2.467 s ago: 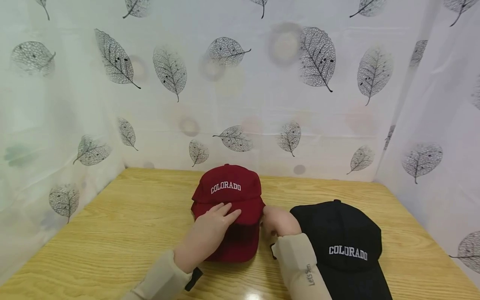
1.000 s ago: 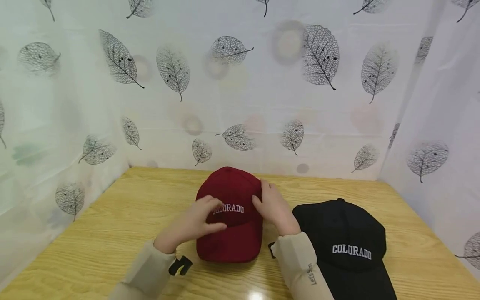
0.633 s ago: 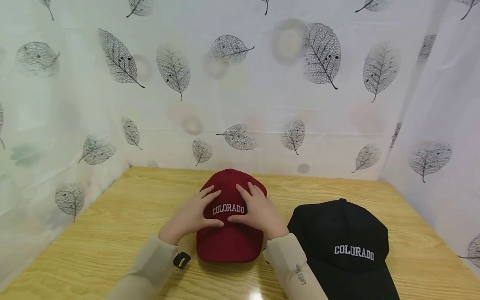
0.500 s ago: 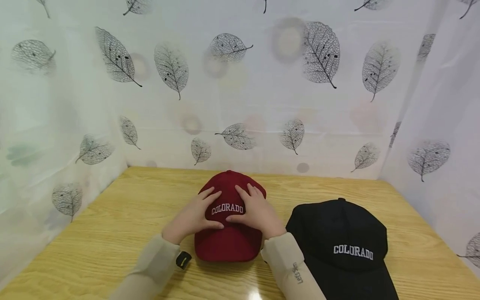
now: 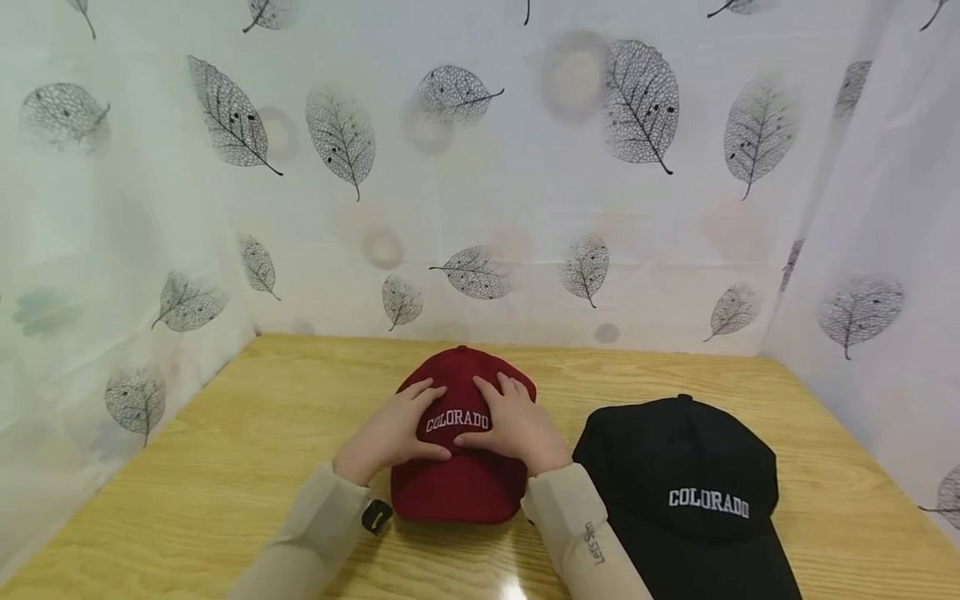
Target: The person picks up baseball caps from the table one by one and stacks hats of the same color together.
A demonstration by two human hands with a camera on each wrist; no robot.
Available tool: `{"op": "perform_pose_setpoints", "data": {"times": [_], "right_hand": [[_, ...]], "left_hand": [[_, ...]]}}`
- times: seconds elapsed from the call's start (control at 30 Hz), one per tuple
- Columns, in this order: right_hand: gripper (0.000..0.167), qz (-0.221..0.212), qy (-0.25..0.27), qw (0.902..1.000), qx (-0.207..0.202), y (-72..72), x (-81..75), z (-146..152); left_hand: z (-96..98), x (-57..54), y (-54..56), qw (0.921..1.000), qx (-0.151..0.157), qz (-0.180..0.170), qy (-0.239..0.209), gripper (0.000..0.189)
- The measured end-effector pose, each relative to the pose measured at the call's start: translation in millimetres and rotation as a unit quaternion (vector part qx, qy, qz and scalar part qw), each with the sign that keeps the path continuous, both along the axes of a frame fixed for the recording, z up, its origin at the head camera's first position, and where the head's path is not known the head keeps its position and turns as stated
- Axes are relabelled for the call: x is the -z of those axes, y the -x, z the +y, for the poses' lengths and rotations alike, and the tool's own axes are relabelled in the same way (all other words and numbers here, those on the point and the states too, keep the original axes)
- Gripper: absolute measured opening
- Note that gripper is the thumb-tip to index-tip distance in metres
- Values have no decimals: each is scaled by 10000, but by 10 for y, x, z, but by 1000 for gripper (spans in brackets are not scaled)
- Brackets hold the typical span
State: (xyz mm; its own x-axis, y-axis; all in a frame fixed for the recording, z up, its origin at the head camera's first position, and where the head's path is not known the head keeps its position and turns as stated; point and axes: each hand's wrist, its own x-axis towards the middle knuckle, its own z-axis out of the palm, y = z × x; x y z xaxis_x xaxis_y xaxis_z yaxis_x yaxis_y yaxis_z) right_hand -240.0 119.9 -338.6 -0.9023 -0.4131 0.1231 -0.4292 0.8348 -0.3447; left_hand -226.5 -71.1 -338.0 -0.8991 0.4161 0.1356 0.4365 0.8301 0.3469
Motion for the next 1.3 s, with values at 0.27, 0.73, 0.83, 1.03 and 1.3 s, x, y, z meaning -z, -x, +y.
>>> {"op": "perform_pose_setpoints", "data": {"times": [0.27,0.73,0.83,1.03,1.3], "right_hand": [[85,28,218,9998,34,-48,-13,5],[30,-1763,700,9779,878,-127,-168,294],[29,-2283,786,9661,909,-128,-127,296],[31,-2498,823,9618,765,-94,-74,252],[28,-2399,1159,9633,333,-33,20,118]], "left_hand": [[23,2,-66,9997,-96,-90,-218,82],[-382,-43,-26,9787,-622,-1673,-1018,40],[-434,-60,-35,9662,-830,-2221,-1012,33],[-472,-22,-12,9579,-938,-2500,-1054,30],[-600,18,49,9518,-1164,-2505,-1334,26]]}}
